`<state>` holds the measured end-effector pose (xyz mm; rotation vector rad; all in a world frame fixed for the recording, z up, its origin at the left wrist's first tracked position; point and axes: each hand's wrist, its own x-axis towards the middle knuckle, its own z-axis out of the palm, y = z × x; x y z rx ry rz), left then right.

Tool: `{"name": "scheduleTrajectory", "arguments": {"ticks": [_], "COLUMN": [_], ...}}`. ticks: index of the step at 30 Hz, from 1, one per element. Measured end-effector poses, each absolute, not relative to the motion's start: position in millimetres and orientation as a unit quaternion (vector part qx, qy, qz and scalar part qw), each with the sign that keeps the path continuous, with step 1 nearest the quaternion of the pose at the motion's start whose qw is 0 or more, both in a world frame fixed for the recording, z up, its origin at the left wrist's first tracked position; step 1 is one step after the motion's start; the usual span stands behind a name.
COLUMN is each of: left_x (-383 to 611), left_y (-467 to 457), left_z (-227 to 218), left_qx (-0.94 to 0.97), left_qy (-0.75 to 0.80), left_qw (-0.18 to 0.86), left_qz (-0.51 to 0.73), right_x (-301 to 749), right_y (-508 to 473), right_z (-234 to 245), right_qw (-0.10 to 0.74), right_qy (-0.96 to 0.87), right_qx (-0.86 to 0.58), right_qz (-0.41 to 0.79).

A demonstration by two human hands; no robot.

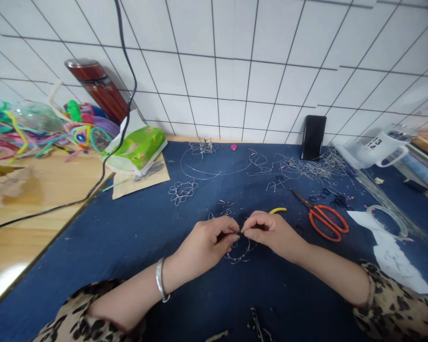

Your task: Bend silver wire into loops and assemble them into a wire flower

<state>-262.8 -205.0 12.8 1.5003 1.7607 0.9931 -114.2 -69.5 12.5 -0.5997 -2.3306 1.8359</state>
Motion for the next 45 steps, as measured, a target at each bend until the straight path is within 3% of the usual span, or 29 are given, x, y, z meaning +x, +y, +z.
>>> {"name": "scheduleTrajectory", "arguments": {"ticks": [6, 15, 28, 36, 45], "left_x": [-261.5, -260.8, -260.0, -261.6, -260.7], "left_y": [-205.9, -203.8, -205.5, -206.0, -204.1], "left_z": [14.0, 18.1, 14.7, 15.0, 18.6], "left_qx": [0.561, 0.547, 0.533, 0.563, 0.587], "left_qy": [0.670, 0.663, 0.651, 0.641, 0.652], "left_qw": [0.316, 0.351, 0.363, 0.332, 0.304], "left_qz": [0.369, 0.371, 0.400, 0.402, 0.372], "right_x": [-114.1, -114.6, -114.4, -112.6, -115.0], "right_y": [-69.8, -69.7, -72.5, -70.3, -71.7], "right_z": [14.4, 13.9, 19.4, 14.6, 12.6], "right_qw": [0.033, 0.031, 0.074, 0.016, 0.002], "right_qy": [-0.693, -0.687, -0.814, -0.678, -0.654], "right_qx": [-0.221, -0.228, -0.172, -0.230, -0.229], "right_qz": [0.686, 0.689, 0.549, 0.698, 0.721]}}
